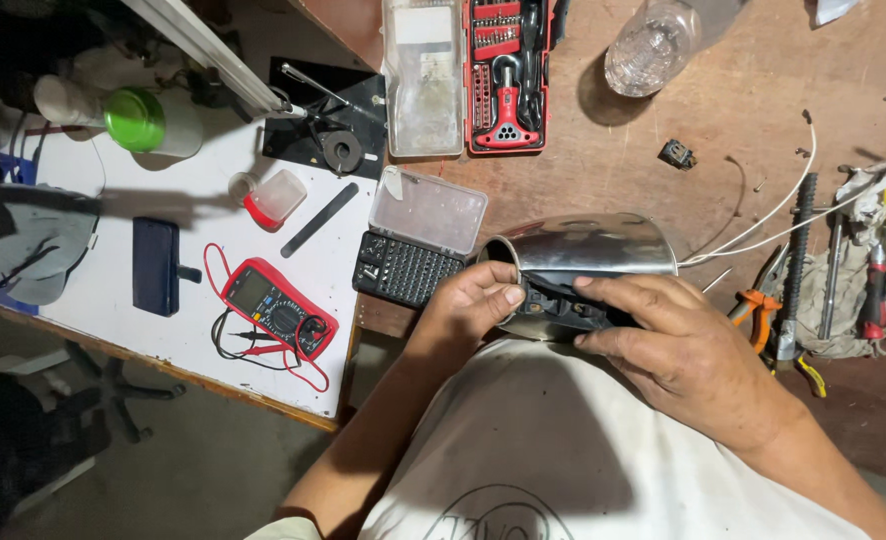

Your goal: The person disassembles the base of a stainless steel electric kettle using a screwdriver and pliers. They remove screws, detach the power cord, and manipulate internal components on a cluttered workbench.

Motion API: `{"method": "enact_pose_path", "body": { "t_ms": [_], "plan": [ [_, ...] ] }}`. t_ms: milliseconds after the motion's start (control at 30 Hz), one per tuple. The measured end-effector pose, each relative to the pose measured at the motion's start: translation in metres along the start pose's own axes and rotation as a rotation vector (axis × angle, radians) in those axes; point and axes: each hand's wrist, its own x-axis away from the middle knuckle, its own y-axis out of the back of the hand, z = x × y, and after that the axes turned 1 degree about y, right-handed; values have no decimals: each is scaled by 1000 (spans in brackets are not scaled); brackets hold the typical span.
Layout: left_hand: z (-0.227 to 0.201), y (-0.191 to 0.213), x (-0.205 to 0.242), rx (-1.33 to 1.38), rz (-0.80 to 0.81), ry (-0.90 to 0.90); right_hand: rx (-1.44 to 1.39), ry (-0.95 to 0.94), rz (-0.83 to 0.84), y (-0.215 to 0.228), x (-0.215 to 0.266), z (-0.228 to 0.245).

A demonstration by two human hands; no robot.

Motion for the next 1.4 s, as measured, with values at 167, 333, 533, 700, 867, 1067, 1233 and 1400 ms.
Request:
{"method": "enact_pose_path", "body": {
  "t_ms": [167, 333, 533, 700, 867, 1067, 1233, 1400],
  "plan": [
    [-15, -4, 4, -41, -21, 44, -17, -85, -20, -3, 9, 0],
    [-37, -15, 1, -3, 116, 30, -67, -167, -120, -4, 19, 0],
    [-58, -31, -13, -83, 156, 115, -59, -218, -221, -6, 31, -6],
    [-46, -34, -26, -154, 100, 113, -30, -203, -258, -5, 34, -8],
    [-33, -26, -35, -68, 106, 124, -32, -212, -271, -4, 30, -14],
    [-11, -2, -54, 85, 69, 215, -43, -207, -276, 0, 18, -18],
    [-21, -4, -50, 61, 59, 285, -46, -204, -235, 0, 19, -20],
    [-21, -4, -52, 81, 161, 252, -53, -220, -232, 1, 15, -18]
  ]
}}
